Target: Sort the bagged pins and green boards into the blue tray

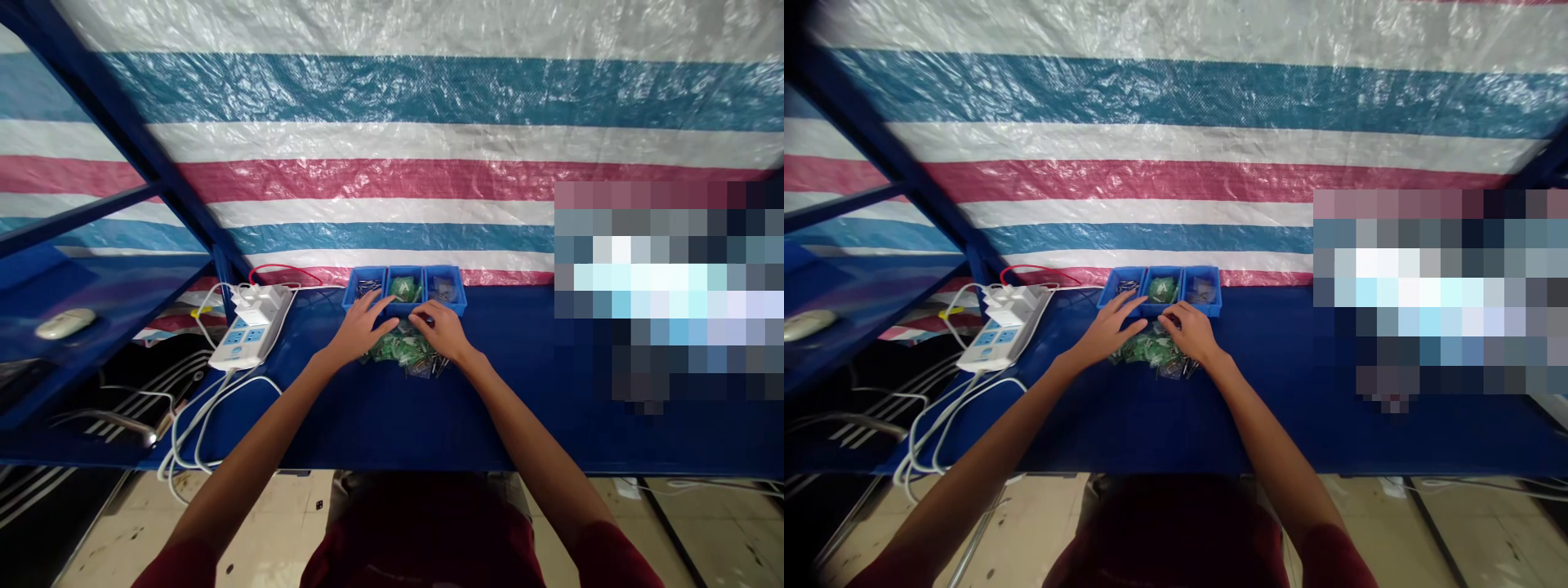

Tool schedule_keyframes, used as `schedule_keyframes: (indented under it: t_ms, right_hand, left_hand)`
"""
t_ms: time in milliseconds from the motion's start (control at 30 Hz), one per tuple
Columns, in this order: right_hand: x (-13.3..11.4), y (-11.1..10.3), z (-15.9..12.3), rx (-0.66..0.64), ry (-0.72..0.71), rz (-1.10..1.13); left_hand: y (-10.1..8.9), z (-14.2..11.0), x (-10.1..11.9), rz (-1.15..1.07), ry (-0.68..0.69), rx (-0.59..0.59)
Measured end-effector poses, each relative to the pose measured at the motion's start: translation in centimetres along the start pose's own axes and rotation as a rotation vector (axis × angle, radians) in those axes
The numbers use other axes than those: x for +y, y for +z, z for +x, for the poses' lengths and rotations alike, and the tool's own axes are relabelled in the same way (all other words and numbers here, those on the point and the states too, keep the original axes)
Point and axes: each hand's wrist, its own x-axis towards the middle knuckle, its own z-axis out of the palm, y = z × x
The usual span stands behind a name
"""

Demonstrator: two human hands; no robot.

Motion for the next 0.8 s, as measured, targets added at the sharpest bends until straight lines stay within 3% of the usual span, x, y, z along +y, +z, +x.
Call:
schedule_keyframes:
  t_ms: [167, 300, 467, 800]
  right_hand:
    - [-0.2, -1.4, -1.7, -0.362, -0.069, -0.170]
    - [0.3, -1.1, -4.1, -0.477, -0.064, -0.295]
    - [1.1, 0.1, -5.6, -0.496, 0.015, -0.362]
    - [1.0, 2.0, -4.9, -0.412, 0.100, -0.394]
  left_hand:
    - [1.6, -5.9, -0.9, 0.091, -0.211, -0.173]
    - [2.9, -7.2, -0.6, 0.099, -0.198, -0.220]
    - [3.9, -6.4, 0.0, 0.073, -0.127, -0.237]
    - [4.7, -4.2, -0.4, 0.072, -0.073, -0.236]
